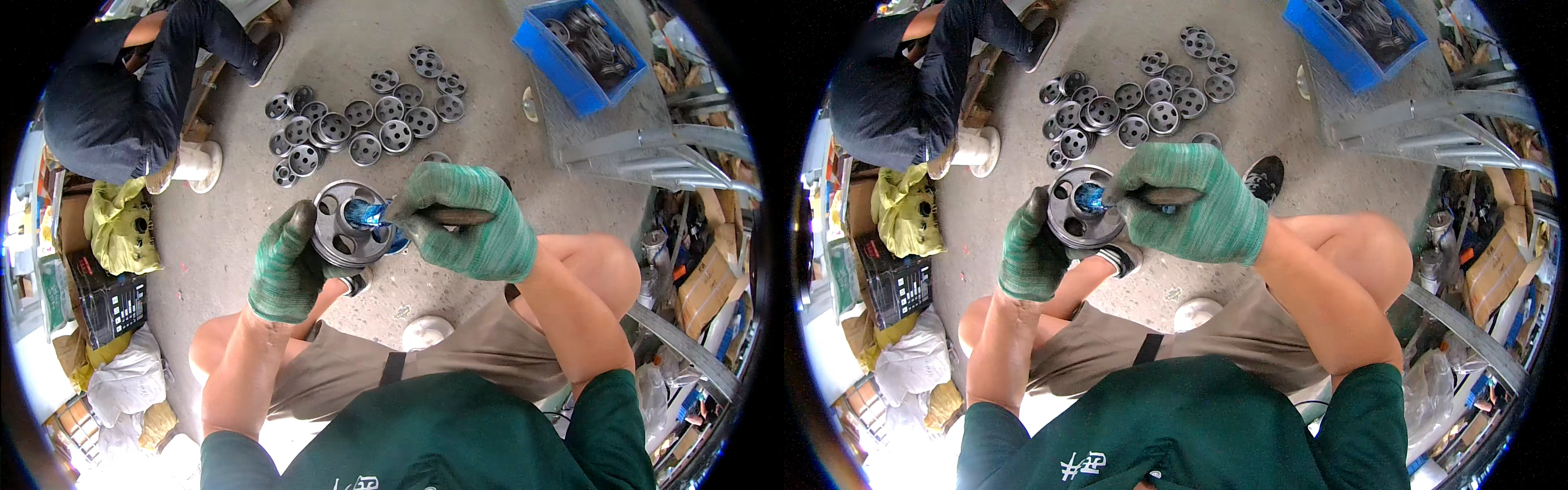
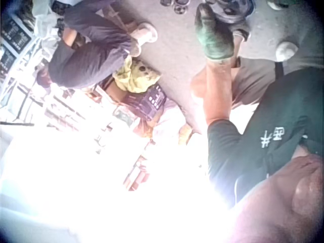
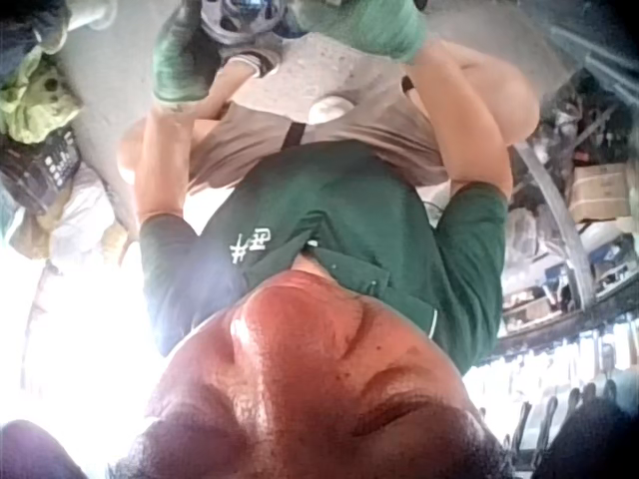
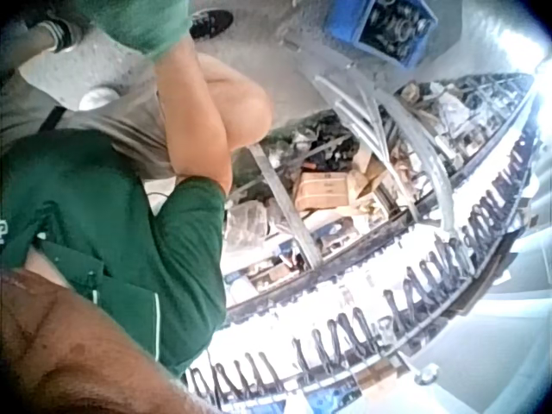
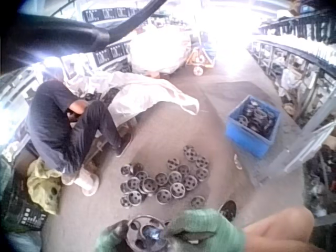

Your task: The person sits on the floor and uses a brush to apply blue paint to the inner surfaces of small, circular metal parts. They repeatedly dip the brush into a small container of paint and coat each part before placing it into a blue plastic bin. The task continues until the end of the clip.

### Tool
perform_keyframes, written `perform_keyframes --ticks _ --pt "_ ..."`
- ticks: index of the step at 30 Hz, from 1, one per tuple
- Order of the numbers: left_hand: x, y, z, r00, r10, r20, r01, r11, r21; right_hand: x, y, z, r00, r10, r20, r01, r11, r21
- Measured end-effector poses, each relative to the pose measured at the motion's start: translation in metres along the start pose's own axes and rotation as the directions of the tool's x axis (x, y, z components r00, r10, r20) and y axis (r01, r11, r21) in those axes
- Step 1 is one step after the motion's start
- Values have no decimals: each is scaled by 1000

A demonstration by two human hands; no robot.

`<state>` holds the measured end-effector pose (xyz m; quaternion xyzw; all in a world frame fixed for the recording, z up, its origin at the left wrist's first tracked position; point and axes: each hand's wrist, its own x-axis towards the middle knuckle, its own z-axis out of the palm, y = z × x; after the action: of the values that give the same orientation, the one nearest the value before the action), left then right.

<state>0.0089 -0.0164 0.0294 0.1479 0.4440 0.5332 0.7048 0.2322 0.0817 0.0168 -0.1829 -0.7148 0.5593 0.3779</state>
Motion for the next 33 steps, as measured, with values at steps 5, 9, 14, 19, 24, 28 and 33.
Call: perform_keyframes --ticks 5,9,14,19,24,28,33 --pt "-4 1 -2 996 -55 -63 59 996 61 1 3 -8 964 -146 223 214 923 -321" --pt "-4 1 -6 998 32 -59 -7 927 374 0 -13 -7 961 -62 270 194 847 -495" --pt "-8 -2 4 987 157 43 -144 719 680 -9 -3 -8 966 211 148 -161 942 -293" --pt "-10 -8 -10 972 171 159 -229 835 501 -9 -6 -11 632 756 171 -681 436 589" --pt "0 -3 -19 970 196 141 -238 879 414 -8 -14 -29 702 702 -121 -404 532 744" --pt "3 -5 -20 974 200 109 -225 924 310 -13 -11 -27 750 631 -200 -420 687 593" --pt "8 -7 -12 983 161 85 -177 958 228 -21 2 -16 791 593 -151 -403 691 600"
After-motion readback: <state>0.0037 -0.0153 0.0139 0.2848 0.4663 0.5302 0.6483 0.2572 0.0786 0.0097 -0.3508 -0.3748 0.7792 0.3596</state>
